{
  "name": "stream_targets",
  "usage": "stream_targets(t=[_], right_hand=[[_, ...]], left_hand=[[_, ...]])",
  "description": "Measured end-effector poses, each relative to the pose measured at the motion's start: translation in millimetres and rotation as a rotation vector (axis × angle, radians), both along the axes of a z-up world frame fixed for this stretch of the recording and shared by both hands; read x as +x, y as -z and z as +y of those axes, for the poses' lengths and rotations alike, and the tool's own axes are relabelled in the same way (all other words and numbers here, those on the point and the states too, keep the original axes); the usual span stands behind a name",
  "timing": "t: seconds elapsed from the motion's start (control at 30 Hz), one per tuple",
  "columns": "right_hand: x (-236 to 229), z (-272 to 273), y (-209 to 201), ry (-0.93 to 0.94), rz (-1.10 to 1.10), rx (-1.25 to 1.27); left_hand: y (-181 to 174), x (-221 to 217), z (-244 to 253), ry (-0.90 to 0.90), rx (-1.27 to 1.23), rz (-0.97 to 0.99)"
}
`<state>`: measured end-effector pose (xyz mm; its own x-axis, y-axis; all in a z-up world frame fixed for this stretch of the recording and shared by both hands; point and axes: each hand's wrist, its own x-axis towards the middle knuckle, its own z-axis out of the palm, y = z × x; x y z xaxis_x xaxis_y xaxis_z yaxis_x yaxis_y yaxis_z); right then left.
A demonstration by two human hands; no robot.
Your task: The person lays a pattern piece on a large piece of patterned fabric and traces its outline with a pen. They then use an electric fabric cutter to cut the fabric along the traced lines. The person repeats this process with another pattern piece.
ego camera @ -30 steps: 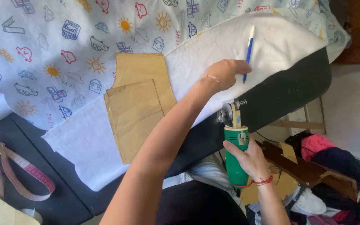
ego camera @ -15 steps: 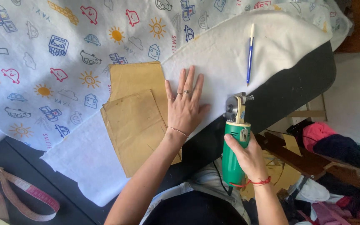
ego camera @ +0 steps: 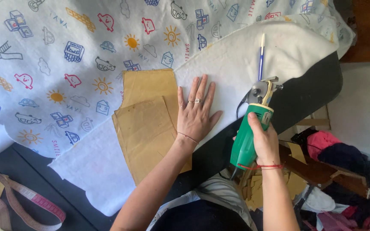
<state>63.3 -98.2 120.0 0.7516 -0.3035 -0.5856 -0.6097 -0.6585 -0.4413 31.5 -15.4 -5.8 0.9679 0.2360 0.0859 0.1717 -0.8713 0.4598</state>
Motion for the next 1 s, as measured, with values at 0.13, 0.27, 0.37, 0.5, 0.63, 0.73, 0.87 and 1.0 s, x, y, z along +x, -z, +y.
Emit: stream_targets(t=[0.13,0.27,0.37,0.5,0.63,0.73,0.87,1.0], right_hand=[[10,-21,8,-0.014,-0.016,0.055],[22,-50,6,-0.169,0.037,0.03],[38,-73,0,-0.409,0.148,-0.12],[84,-131,19,-0.613,0.191,-0.153],[102,-120,11,-0.742,0.211,-0.184],[112,-108,4,-0.776,0.235,-0.189],[126,-99,12,-0.849,0.228,-0.182],[136,-73,7,-0.919,0.22,-0.18]], left_hand=[[2,-1,0,-0.013,0.008,-0.016],[2,-2,-1,-0.022,0.023,-0.042],[3,-1,-2,-0.034,0.025,-0.064],[0,-1,-5,-0.04,0.011,-0.08],[3,-1,-8,-0.061,0.006,-0.08],[2,2,-9,-0.058,-0.001,-0.056],[3,2,-11,-0.061,-0.022,-0.042],[7,2,-14,-0.089,-0.006,-0.029]])
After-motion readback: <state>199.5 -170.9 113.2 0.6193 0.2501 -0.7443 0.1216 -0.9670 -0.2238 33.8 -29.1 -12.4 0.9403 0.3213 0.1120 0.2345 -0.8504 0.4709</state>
